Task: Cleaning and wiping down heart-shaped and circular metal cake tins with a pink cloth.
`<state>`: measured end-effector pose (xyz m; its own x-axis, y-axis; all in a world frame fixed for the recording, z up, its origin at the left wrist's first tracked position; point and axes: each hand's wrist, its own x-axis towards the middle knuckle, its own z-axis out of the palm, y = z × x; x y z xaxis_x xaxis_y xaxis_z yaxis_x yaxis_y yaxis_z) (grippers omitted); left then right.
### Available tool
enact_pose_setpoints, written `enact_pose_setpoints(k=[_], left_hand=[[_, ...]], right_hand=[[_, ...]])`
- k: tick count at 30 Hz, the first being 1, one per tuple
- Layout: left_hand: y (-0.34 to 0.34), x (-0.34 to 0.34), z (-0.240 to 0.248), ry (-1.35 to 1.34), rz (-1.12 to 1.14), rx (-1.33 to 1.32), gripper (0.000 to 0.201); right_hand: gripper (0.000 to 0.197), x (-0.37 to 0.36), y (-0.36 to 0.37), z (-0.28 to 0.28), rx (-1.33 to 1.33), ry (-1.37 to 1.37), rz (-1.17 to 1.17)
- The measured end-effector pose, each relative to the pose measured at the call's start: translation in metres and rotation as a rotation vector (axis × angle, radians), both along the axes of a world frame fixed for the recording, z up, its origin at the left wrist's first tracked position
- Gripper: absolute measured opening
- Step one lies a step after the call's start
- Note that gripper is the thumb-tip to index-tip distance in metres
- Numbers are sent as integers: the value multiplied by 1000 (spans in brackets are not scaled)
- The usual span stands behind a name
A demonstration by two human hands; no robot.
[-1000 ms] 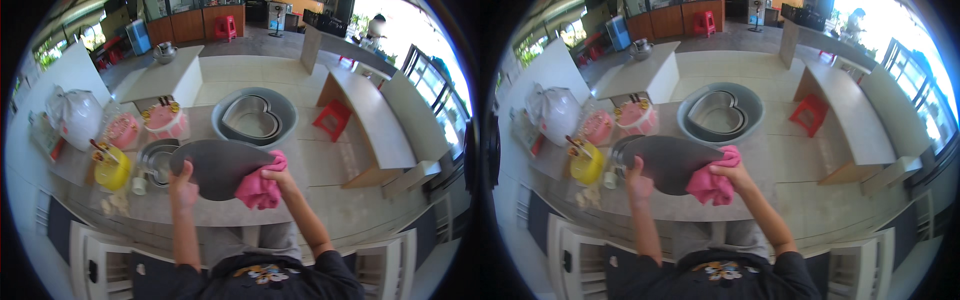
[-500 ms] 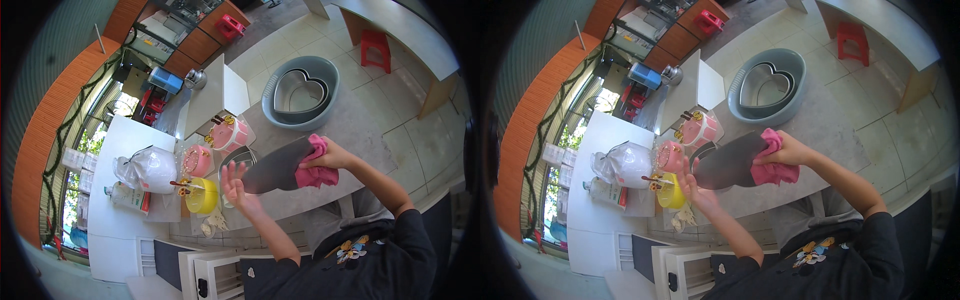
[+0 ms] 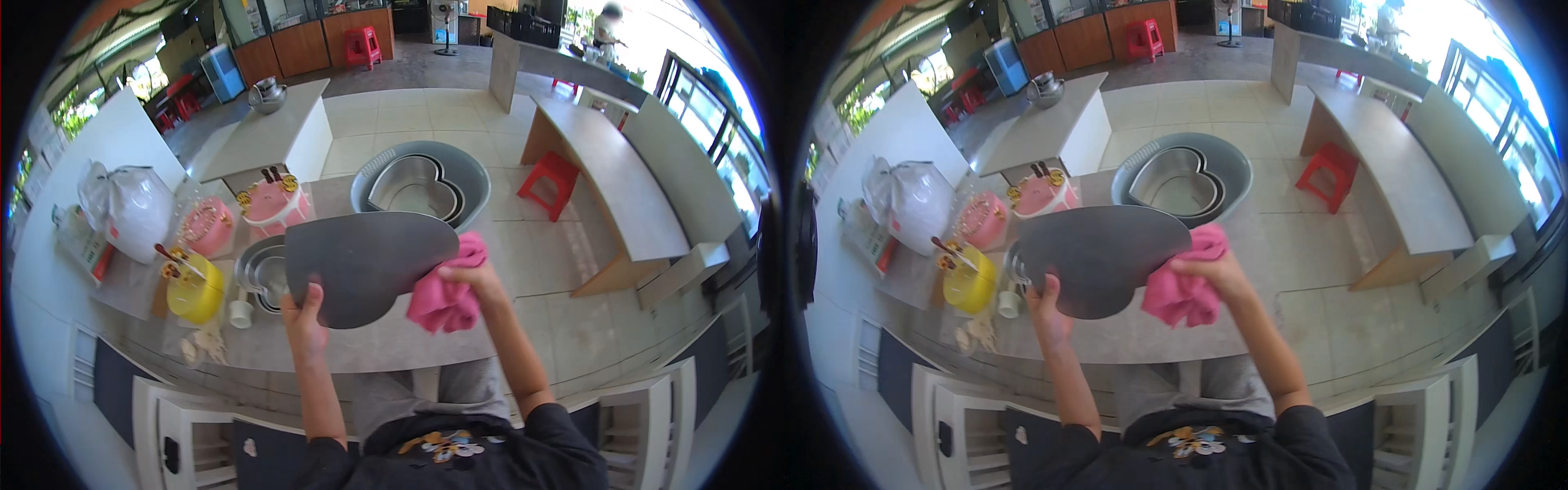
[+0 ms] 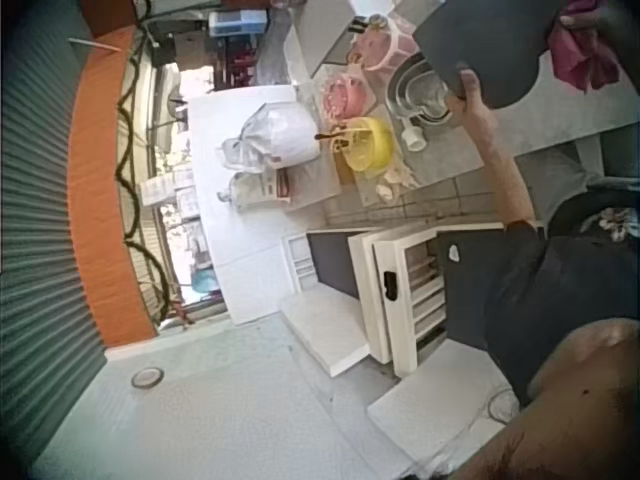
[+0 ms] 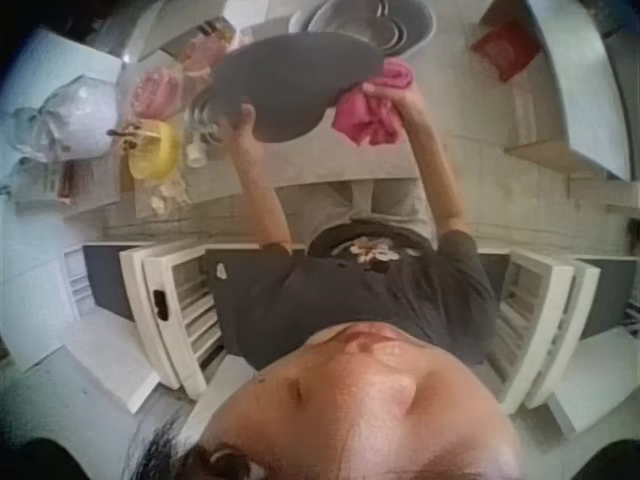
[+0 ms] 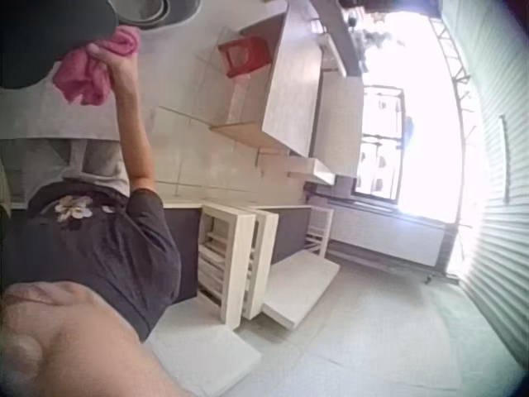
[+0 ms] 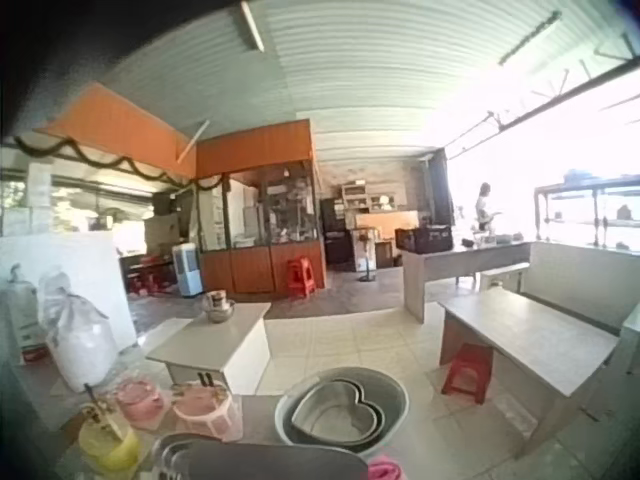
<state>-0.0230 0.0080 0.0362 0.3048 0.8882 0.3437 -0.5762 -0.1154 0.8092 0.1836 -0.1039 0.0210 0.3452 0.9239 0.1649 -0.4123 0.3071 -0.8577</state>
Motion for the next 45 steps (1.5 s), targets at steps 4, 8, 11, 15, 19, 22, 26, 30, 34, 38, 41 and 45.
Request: enact_pose_setpoints(k=[4, 8, 11, 15, 19, 22, 26, 30, 34, 38, 41, 45], left_hand=[[-8, 18, -15, -75, -94, -61, 30], [-22, 33, -18, -52, -74, -197, 33], [-16, 32, -15, -59, 7, -67, 38], [8, 18, 13, 69, 223, 423, 51], [14, 2, 39, 823, -189, 970, 45], [8, -1, 20, 711, -292, 515, 25], [-6, 19, 9, 119, -169, 62, 26], [-35, 66, 8, -253, 110, -166, 34], [-39, 67, 5, -236, 139, -145, 36], [-26, 52, -14, -212, -96, -130, 30], [-13, 33, -22, 12, -161, -42, 30], [-14, 25, -3, 168, -158, 102, 29]], right_hand=[[42, -43, 9, -23, -13, 84, 5], [44, -57, 15, -22, -38, 194, -24], [34, -46, 14, -11, -12, 22, -50], [17, -19, 0, -2, -60, -644, -66], [16, -6, -7, 18, -221, -1032, 6], [18, -7, -13, 44, -266, -921, 60], [24, -6, -4, 28, -1, 69, -19], [30, -64, 18, 2, 5, 255, -193], [34, -72, 23, -5, 49, 351, -219], [28, -33, 17, 26, 65, 293, -201], [24, -1, 3, 37, 48, 49, -220], [27, -1, -2, 53, 3, 8, -110]])
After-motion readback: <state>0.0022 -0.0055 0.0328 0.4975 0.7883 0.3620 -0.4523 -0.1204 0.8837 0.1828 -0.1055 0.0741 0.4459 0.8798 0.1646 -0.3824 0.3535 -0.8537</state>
